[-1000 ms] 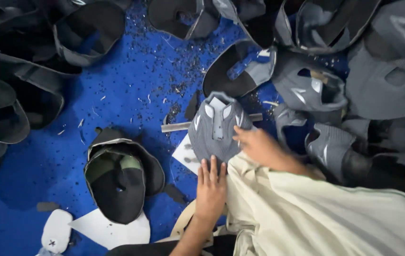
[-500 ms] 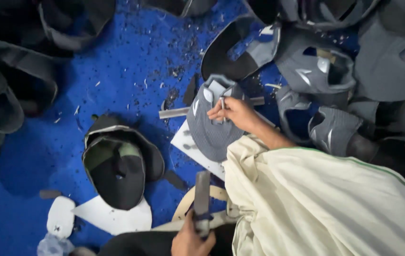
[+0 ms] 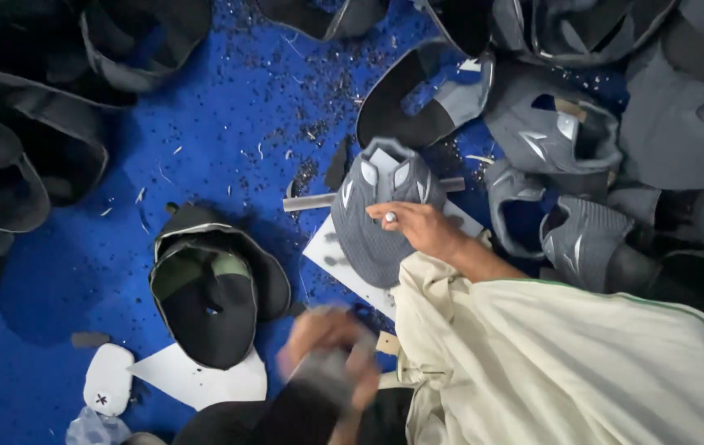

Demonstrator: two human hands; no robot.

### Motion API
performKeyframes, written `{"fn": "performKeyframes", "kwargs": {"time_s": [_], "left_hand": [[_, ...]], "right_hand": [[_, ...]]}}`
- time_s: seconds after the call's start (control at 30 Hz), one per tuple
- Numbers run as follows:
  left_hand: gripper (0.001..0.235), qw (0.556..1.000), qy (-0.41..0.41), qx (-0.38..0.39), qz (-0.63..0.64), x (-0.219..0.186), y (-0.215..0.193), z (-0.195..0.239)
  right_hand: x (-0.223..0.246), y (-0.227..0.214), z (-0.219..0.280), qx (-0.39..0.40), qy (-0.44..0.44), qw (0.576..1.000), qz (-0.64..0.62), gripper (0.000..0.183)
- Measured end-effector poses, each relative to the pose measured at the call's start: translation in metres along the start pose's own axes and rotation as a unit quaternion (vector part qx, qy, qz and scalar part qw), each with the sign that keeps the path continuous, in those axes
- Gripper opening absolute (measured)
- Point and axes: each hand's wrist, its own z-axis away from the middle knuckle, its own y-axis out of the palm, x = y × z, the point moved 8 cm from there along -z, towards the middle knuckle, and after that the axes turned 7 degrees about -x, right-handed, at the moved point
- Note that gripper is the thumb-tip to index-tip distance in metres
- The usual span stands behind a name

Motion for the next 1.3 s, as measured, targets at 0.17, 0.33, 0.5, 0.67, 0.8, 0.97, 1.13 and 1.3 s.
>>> {"fn": "performKeyframes", "kwargs": {"time_s": [0.17,0.33,0.5,0.67,0.8,0.97,1.13,1.3], "left_hand": [[0.038,0.978,-0.107,0.038,-0.176,0.072,0.049,0.007],[0.031,0.991,-0.126,-0.040,-0.032,0.021,-0.002,-0.006],[0.031,0.987,0.009,0.162,-0.009,-0.035,-0.018,-0.010],[0.044,0.997,0.073,-0.008,0.035,0.009,0.040,-0.019],[0.038,0.982,-0.142,0.036,-0.119,0.062,0.054,-0.001],[0.048,0.969,0.116,-0.006,-0.220,-0.057,0.013,-0.024],[0.036,0.957,0.157,-0.148,0.195,0.002,0.029,-0.009],[0.039,0.985,-0.093,0.034,-0.143,0.069,0.067,-0.004]], "right_hand": [[-0.091,-0.002,0.014,-0.052,0.069,0.996,-0.006,0.020],[-0.104,-0.007,-0.010,-0.096,0.223,0.926,-0.290,0.017],[-0.103,0.007,-0.010,-0.030,0.224,0.942,-0.249,0.011],[-0.047,-0.002,-0.003,-0.028,0.078,0.996,-0.014,0.021],[-0.092,-0.003,0.004,-0.079,0.078,0.992,-0.063,0.015],[-0.105,-0.010,-0.021,-0.104,0.233,0.932,-0.256,0.013],[-0.057,-0.012,-0.017,-0.096,0.126,0.978,-0.135,0.011],[-0.108,-0.012,-0.012,-0.153,0.080,0.971,-0.166,0.018]]}}
